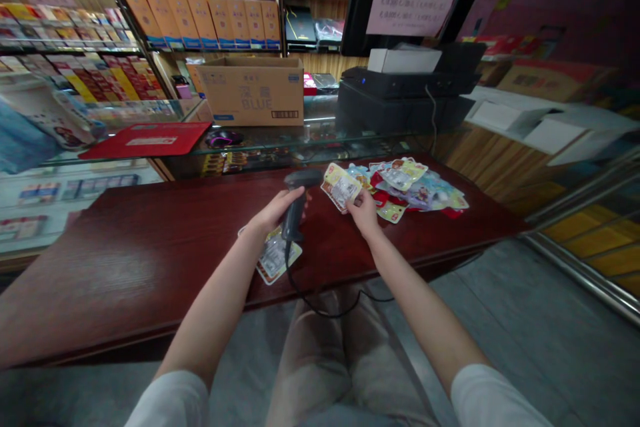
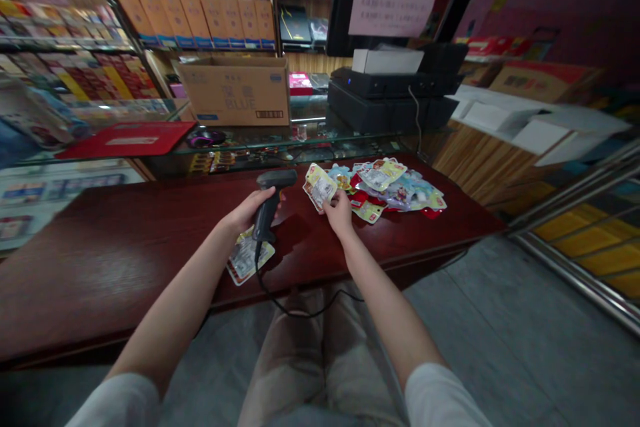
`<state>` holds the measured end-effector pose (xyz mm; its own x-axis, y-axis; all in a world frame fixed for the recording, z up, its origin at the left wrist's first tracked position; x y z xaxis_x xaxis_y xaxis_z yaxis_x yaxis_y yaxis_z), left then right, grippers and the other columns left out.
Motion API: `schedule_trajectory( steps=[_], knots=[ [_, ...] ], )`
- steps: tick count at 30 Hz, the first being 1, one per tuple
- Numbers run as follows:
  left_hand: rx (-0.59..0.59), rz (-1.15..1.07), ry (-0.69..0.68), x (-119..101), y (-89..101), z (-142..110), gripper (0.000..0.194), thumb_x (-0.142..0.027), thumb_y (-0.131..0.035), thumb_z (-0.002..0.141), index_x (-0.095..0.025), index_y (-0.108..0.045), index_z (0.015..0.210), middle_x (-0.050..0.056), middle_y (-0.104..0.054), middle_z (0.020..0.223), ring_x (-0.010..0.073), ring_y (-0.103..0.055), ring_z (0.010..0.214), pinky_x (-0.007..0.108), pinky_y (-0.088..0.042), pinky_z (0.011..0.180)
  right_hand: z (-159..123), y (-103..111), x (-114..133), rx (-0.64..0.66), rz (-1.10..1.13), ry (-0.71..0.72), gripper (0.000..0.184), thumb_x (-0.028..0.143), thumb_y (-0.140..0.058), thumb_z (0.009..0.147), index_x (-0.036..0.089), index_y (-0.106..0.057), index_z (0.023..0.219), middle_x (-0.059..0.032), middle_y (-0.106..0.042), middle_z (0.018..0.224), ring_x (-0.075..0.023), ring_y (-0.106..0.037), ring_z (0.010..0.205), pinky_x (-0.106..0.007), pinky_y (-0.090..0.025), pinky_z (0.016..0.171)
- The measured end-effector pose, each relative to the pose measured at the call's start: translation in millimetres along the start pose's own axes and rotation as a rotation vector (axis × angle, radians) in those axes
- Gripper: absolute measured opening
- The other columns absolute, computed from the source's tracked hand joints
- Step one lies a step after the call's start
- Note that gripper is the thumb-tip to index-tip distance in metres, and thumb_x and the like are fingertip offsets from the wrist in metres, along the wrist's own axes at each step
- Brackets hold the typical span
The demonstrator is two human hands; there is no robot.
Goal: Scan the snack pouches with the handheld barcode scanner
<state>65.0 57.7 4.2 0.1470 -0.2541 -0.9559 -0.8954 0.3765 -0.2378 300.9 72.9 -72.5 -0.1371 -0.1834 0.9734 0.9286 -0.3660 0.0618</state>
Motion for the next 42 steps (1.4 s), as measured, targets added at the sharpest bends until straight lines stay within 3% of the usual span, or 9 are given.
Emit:
schedule_trajectory(
  steps=[5, 9, 17, 25, 30, 34, 42],
  knots=[
    [0.115, 0.038, -0.002, 10.9, -22.2, -2.9, 0.056, -0.062, -0.079, 0.067, -0.012, -0.067, 0.090, 0.003, -0.065, 0.073, 0.0128, -0.063, 0.055, 0.025, -0.051, 0.055, 4.8, 5.7, 0.5, -0.095, 0.086, 0.033, 0.043, 0.033, -0.060, 0.066, 0.022, -0.047, 0.106, -0.0117, -0.065, 0.109, -0.0274, -0.069, 0.096, -0.044, -0.064, 0.070],
    [0.130, 0.034, 0.008, 17.3, -28.3, -3.0, 0.061, -0.066, -0.080, 0.062, -0.012, -0.066, 0.088, 0.003, -0.064, 0.072, 0.0131, -0.063, 0.055, 0.025, -0.050, 0.055, 6.0, 8.9, 4.0, -0.107, 0.054, 0.061, 0.048, 0.034, -0.057, 0.073, 0.020, -0.048, 0.118, -0.0146, -0.063, 0.121, -0.0264, -0.068, 0.101, -0.047, -0.063, 0.080],
    [0.154, 0.033, -0.008, 13.9, -29.7, -2.8, 0.053, -0.066, -0.073, 0.070, -0.015, -0.065, 0.083, 0.001, -0.063, 0.068, 0.0116, -0.059, 0.052, 0.024, -0.045, 0.051, 6.3, 10.9, -0.3, -0.161, 0.002, 0.094, 0.052, 0.036, -0.053, 0.075, 0.017, -0.051, 0.123, -0.0149, -0.065, 0.122, -0.0238, -0.068, 0.099, -0.043, -0.063, 0.081],
    [0.200, 0.027, -0.006, 10.9, -30.3, -6.7, 0.056, -0.066, -0.076, 0.065, -0.015, -0.066, 0.084, 0.002, -0.063, 0.070, 0.0116, -0.059, 0.053, 0.025, -0.045, 0.052, 3.3, 10.2, 1.0, -0.166, 0.010, 0.111, 0.057, 0.037, -0.054, 0.074, 0.015, -0.049, 0.127, -0.0181, -0.063, 0.124, -0.0269, -0.068, 0.101, -0.044, -0.064, 0.080],
    [0.156, 0.017, -0.038, 7.5, -25.7, -4.4, 0.060, -0.067, -0.077, 0.065, -0.013, -0.069, 0.091, 0.002, -0.063, 0.072, 0.0124, -0.061, 0.054, 0.024, -0.044, 0.050, 2.5, 14.3, 4.8, -0.191, -0.067, 0.111, 0.061, 0.037, -0.051, 0.077, 0.015, -0.045, 0.133, -0.0180, -0.064, 0.126, -0.0264, -0.069, 0.101, -0.044, -0.063, 0.081],
    [0.108, -0.005, -0.065, 4.0, -20.2, -3.8, 0.060, -0.066, -0.077, 0.066, -0.013, -0.068, 0.090, 0.002, -0.063, 0.071, 0.0121, -0.061, 0.053, 0.024, -0.046, 0.051, 3.2, 19.7, 9.9, -0.198, -0.104, 0.142, 0.060, 0.042, -0.052, 0.080, 0.016, -0.045, 0.133, -0.0198, -0.060, 0.133, -0.0290, -0.065, 0.116, -0.044, -0.062, 0.086],
    [0.070, -0.008, -0.081, 1.6, -16.4, -4.1, 0.063, -0.069, -0.077, 0.063, -0.012, -0.068, 0.089, 0.002, -0.064, 0.072, 0.0116, -0.060, 0.054, 0.024, -0.047, 0.055, 3.7, 15.7, -7.8, -0.191, 0.338, 0.013, 0.056, 0.035, -0.074, 0.062, 0.024, -0.046, 0.110, -0.0081, -0.064, 0.120, -0.0220, -0.067, 0.104, -0.044, -0.061, 0.086]
  ],
)
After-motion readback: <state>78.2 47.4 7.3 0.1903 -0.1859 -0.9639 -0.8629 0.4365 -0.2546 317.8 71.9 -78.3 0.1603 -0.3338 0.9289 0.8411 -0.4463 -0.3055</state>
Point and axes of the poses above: each hand's wrist, its own z-axis towards the middle knuckle, its own y-axis out of the back of the hand, x = y × z, the point moved 3 cm from there along z, towards the middle knuckle
